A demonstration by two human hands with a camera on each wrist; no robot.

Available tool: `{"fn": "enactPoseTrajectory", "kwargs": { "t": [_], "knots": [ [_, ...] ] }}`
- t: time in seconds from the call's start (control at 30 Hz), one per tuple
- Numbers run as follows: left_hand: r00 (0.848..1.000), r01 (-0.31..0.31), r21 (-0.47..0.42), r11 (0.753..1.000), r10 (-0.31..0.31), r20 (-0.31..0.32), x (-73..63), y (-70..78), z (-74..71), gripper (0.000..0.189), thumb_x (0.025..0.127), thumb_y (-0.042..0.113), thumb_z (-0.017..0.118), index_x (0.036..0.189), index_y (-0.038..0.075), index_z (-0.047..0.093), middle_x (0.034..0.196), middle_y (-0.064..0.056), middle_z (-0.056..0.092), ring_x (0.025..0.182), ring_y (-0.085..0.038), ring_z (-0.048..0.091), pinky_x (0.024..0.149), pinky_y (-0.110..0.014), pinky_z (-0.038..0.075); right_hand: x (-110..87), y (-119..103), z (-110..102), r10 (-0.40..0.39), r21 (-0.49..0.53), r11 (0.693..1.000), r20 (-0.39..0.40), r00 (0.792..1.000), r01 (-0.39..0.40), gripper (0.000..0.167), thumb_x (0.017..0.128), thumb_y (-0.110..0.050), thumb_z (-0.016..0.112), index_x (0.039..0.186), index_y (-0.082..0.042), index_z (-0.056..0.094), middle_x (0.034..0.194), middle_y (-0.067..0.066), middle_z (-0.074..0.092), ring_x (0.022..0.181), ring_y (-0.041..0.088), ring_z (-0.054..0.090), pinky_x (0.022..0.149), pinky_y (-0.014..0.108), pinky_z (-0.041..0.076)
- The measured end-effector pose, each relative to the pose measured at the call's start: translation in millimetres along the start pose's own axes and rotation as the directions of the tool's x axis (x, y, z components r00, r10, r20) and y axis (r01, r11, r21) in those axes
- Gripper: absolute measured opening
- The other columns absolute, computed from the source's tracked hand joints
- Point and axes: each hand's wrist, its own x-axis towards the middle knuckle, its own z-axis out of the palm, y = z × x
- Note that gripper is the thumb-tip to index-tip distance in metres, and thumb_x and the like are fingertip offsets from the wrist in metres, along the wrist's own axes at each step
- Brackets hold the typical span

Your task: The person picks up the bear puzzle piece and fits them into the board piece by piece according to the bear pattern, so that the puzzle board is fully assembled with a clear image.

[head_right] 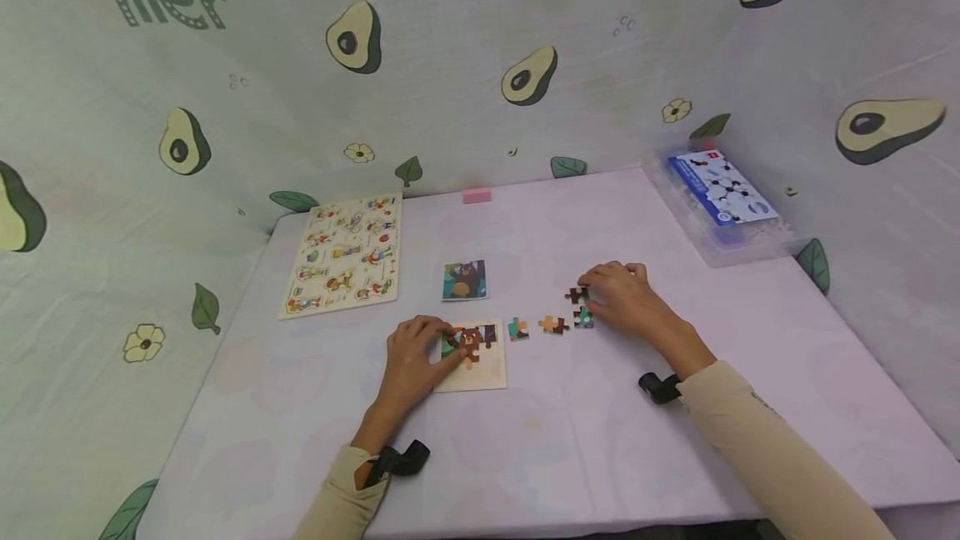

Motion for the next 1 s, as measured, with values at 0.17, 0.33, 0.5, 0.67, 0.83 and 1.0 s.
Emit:
{"fn": "enactPoseTrajectory", "kwargs": {
  "t": [0.17,0.33,0.5,0.67,0.83,1.0],
  "knots": [
    [1.000,-0.001,0.000,1.000,0.001,0.003,0.3,-0.2,0.4,0.033,0.085,0.047,0.078,0.106,0.022,0.071,0.116,0.004,0.060,0.117,-0.026,0.048,0.104,-0.053,0.031,2.5,3,2,0.001,0.014,1.000,0.001,1.000,-0.001,0.028,0.088,-0.008,0.074,0.116,-0.005,0.072,0.119,0.015,0.066,0.115,0.037,0.053,0.092,0.063,0.028],
    [1.000,-0.007,0.000,1.000,0.007,-0.004,1.2,-1.5,0.9,0.033,0.085,0.047,0.078,0.106,0.022,0.071,0.116,0.004,0.060,0.118,-0.026,0.047,0.104,-0.053,0.031,7.8,7,5,-0.048,-0.008,0.999,-0.020,0.999,0.048,0.021,0.086,-0.008,0.076,0.106,-0.007,0.074,0.111,0.011,0.068,0.108,0.035,0.057,0.091,0.063,0.029],
    [1.000,-0.005,-0.003,1.000,0.005,0.001,0.4,-2.3,2.1,0.033,0.085,0.047,0.078,0.107,0.022,0.070,0.116,0.004,0.060,0.118,-0.026,0.048,0.104,-0.054,0.030,11.4,11,6,-0.082,-0.017,0.997,-0.004,0.997,0.082,0.020,0.083,-0.011,0.078,0.102,-0.007,0.073,0.106,0.010,0.070,0.102,0.033,0.059,0.093,0.062,0.028],
    [1.000,0.000,-0.002,1.000,0.000,0.008,0.1,-1.2,2.5,0.034,0.086,0.048,0.077,0.107,0.022,0.070,0.117,0.004,0.059,0.118,-0.026,0.048,0.104,-0.054,0.030,10.5,15,3,-0.070,-0.014,0.997,-0.021,0.997,0.070,0.023,0.083,-0.016,0.079,0.103,-0.007,0.073,0.103,0.007,0.070,0.099,0.030,0.060,0.096,0.061,0.025],
    [1.000,0.005,0.000,1.000,-0.005,0.013,0.5,-0.9,2.1,0.034,0.086,0.048,0.077,0.107,0.022,0.071,0.118,0.004,0.059,0.118,-0.026,0.047,0.104,-0.053,0.030,8.1,12,-1,-0.077,-0.017,0.997,-0.058,0.995,0.076,0.023,0.083,-0.016,0.079,0.103,-0.006,0.072,0.103,0.007,0.070,0.100,0.030,0.059,0.098,0.061,0.025],
    [1.000,0.016,-0.005,1.000,-0.016,0.011,-0.4,-2.5,2.3,0.034,0.086,0.048,0.077,0.107,0.022,0.071,0.118,0.003,0.060,0.118,-0.025,0.047,0.105,-0.052,0.030,6.1,1,-4,-0.099,0.000,0.995,-0.074,0.992,0.099,0.024,0.081,-0.014,0.081,0.102,-0.006,0.072,0.102,0.007,0.070,0.100,0.030,0.059,0.097,0.062,0.025]
  ]
}}
